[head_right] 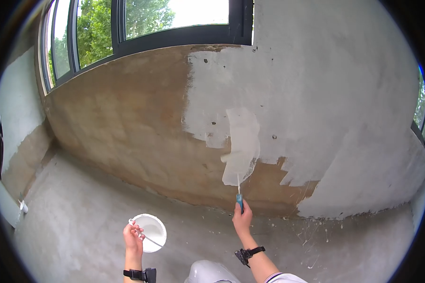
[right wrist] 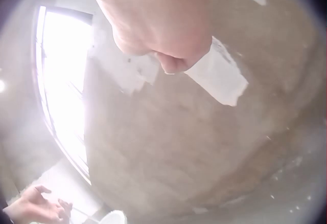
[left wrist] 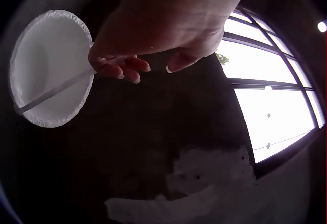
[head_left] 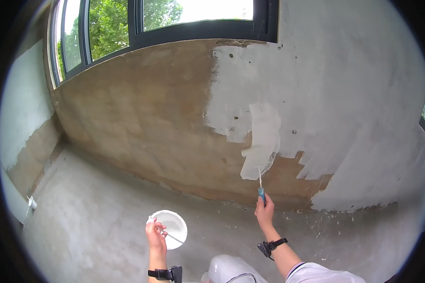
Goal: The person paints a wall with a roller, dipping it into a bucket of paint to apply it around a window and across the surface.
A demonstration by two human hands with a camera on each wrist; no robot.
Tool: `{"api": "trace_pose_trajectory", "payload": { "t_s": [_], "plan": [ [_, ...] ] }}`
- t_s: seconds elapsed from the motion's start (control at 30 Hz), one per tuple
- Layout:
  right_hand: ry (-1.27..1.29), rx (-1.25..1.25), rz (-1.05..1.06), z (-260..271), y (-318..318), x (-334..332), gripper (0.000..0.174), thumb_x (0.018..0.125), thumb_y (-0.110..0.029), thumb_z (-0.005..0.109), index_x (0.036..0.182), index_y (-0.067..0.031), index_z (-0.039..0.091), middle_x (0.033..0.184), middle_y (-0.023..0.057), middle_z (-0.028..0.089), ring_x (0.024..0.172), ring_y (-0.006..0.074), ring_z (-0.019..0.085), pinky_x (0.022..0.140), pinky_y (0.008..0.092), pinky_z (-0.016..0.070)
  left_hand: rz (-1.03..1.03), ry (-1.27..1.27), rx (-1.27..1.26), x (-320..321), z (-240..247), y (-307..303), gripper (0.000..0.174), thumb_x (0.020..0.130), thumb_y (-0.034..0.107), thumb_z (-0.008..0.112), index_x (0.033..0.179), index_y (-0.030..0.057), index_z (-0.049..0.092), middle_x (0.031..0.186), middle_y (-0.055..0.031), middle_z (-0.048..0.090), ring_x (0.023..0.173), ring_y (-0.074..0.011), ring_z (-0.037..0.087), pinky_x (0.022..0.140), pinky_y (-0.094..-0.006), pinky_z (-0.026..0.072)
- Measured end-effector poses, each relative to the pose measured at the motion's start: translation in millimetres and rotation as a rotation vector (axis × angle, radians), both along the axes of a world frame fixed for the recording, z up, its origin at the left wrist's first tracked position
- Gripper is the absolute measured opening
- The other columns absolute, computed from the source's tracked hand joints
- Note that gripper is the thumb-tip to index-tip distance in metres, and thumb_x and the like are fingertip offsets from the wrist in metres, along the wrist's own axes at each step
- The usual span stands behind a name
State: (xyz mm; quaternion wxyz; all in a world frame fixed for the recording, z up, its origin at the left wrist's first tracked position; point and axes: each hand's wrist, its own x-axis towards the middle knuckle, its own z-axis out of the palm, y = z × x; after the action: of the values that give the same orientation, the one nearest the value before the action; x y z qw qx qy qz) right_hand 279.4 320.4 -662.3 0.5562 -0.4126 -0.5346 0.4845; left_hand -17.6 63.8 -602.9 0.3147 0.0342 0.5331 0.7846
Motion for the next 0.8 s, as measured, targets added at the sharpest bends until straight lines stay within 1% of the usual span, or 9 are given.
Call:
{"api": "trace_pose_trajectory", "payload": {
  "t_s": [0.13,0.17,0.2,0.27,0.37,0.47,0.6,0.7,0.8],
  "plan": [
    [0.193,-0.011,0.125,87.9,20.8,-36.2,0.025,0.098,-0.018,0.056,0.115,0.0007,0.059,0.067,-0.0048,0.049,0.051,0.0028,0.042,0.041,0.0223,0.0325,0.042,-0.024,-0.019,-6.3,-4.9,-0.6,0.052,0.081,0.023,0.053,0.127,0.0023,0.044,0.079,0.0021,0.049,0.072,-0.0107,0.051,0.063,-0.0292,0.0375],
    [0.199,0.018,0.138,102.0,27.1,-45.1,0.026,0.099,-0.018,0.056,0.118,-0.0004,0.057,0.068,-0.0047,0.046,0.048,0.0023,0.037,0.04,0.0213,0.03,0.056,-0.016,-0.024,-7.8,-5.5,-1.2,0.052,0.081,0.024,0.053,0.128,0.0031,0.044,0.079,0.0024,0.049,0.073,-0.0104,0.051,0.064,-0.0293,0.0373],
    [0.204,0.048,0.151,108.9,31.3,-50.1,0.027,0.1,-0.019,0.056,0.121,-0.0016,0.055,0.068,-0.0047,0.044,0.046,0.0019,0.033,0.038,0.0203,0.0274,0.07,-0.009,-0.027,-9.8,-7.9,-2.5,0.052,0.082,0.025,0.054,0.128,0.0039,0.045,0.08,0.0026,0.049,0.073,-0.0101,0.05,0.064,-0.0293,0.0371],
    [0.17,0.096,0.129,105.6,40.6,-54.8,0.026,0.1,-0.018,0.055,0.12,-0.002,0.056,0.068,-0.0047,0.044,0.047,0.0019,0.033,0.039,0.0203,0.0274,0.08,-0.024,-0.016,-14.5,-14.0,-5.9,0.051,0.082,0.026,0.054,0.128,0.0052,0.045,0.08,0.0029,0.049,0.073,-0.0098,0.05,0.064,-0.0295,0.0368],
    [0.105,0.136,0.083,68.0,49.7,-49.7,0.027,0.1,-0.017,0.053,0.122,-0.002,0.056,0.068,-0.0049,0.043,0.048,0.0019,0.033,0.039,0.0206,0.0276,0.097,-0.041,0.003,-21.4,-19.5,-13.1,0.053,0.081,0.025,0.055,0.128,0.0042,0.045,0.082,0.0029,0.049,0.075,-0.0099,0.05,0.064,-0.0293,0.0364],
    [-0.02,0.152,-0.012,-17.3,48.1,-27.7,0.035,0.1,-0.017,0.052,0.131,-0.0016,0.053,0.069,-0.005,0.042,0.048,0.0024,0.034,0.038,0.0217,0.0272,0.111,-0.043,-0.001,-20.8,-13.4,-20.4,0.055,0.079,0.023,0.055,0.13,0.0031,0.043,0.083,0.0027,0.05,0.076,-0.0104,0.05,0.065,-0.0291,0.0362],
    [-0.241,0.218,-0.2,-120.9,36.4,8.2,0.035,0.099,-0.017,0.053,0.129,0.0002,0.056,0.074,0.0004,0.053,0.061,0.0098,0.05,0.054,0.0258,0.0425,0.114,-0.058,0.056,-21.7,-5.9,-31.8,0.057,0.078,0.021,0.054,0.13,0.0025,0.043,0.084,0.0024,0.049,0.077,-0.011,0.05,0.065,-0.0291,0.036],
    [-0.429,0.077,-0.221,-125.2,9.6,19.9,0.033,0.098,-0.017,0.054,0.126,0.0023,0.057,0.078,0.0054,0.059,0.068,0.0149,0.055,0.065,0.0297,0.0459,0.125,-0.063,0.098,-19.0,0.1,-36.6,0.056,0.077,0.02,0.054,0.129,0.0034,0.043,0.084,0.0019,0.05,0.077,-0.0116,0.051,0.066,-0.0297,0.0354],
    [-0.507,0.152,-0.28,-123.9,-0.3,7.8,0.033,0.098,-0.017,0.054,0.125,0.0029,0.057,0.08,0.008,0.061,0.068,0.0174,0.055,0.065,0.032,0.0463,0.116,-0.056,0.137,-19.1,2.1,-39.3,0.054,0.077,0.021,0.054,0.128,0.0044,0.043,0.084,0.0018,0.05,0.078,-0.0116,0.05,0.067,-0.0303,0.0345]
  ]
}}
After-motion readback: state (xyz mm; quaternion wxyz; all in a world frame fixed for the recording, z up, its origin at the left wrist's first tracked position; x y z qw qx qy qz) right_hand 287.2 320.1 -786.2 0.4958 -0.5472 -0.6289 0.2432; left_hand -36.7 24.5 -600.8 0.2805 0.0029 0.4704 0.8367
